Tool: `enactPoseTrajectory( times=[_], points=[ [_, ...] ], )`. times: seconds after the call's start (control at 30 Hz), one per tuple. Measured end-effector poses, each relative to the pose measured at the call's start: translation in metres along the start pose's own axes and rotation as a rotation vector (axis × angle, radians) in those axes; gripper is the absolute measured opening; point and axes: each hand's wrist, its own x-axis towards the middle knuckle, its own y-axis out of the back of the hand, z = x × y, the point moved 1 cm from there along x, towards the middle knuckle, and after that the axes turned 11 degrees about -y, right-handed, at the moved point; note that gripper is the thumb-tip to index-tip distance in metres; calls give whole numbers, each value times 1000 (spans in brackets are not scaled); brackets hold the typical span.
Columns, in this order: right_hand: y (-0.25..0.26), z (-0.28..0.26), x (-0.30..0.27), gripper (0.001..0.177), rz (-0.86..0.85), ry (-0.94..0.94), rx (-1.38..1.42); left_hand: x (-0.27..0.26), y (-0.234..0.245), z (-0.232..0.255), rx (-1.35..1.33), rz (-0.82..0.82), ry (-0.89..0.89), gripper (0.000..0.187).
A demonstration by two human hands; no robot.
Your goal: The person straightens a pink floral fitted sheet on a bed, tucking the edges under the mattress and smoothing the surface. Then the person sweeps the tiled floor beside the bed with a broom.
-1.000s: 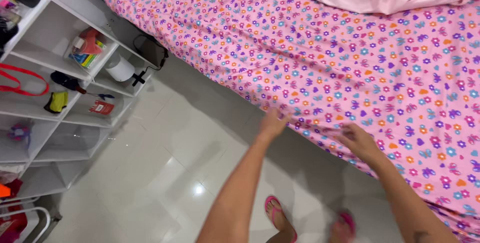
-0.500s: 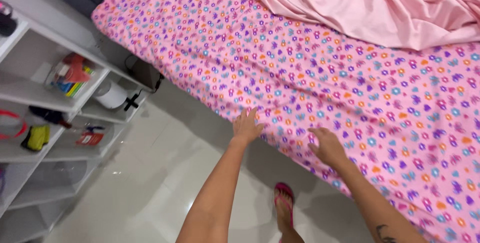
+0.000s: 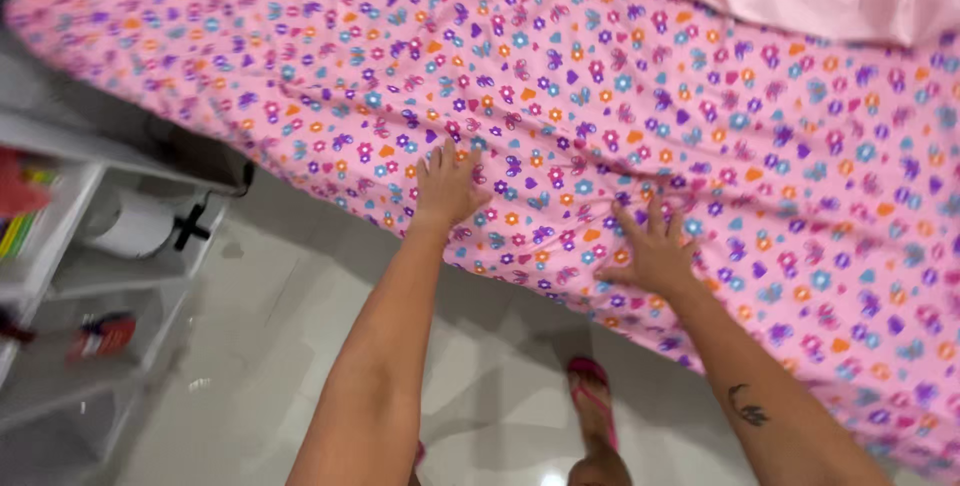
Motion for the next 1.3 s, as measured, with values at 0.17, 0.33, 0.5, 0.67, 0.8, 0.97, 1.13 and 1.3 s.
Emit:
enactPoseTrajectory(
  times=[0.17,0.33,0.5,0.67,0.8,0.97,1.13,1.3],
  points=[
    [-9,-7,11,132,115,-54,28,2,-9,-41,53,267,-330,90],
    [-26,5,9,133,302,32,52,-18,-21,-48,-44,485,-410,77],
    [-29,6,15,120,575,122,60,-12,-18,-54,-88,611,-457,67],
    [-38,17,16,94,745,75,-13,-6,-36,-56,-29,796,-521,59],
    [-44,14,17,88,770,79,52,-9,-44,-60,-12,857,-551,52],
    [-42,15,11,83,794,114,56,-11,-45,-56,3,957,-600,46],
    [-42,17,15,80,863,153,27,-6,-54,-63,-30,1026,-633,42],
    [-68,1,2,71,1007,45,17,-5,-57,-67,-107,1041,-677,39]
  ],
)
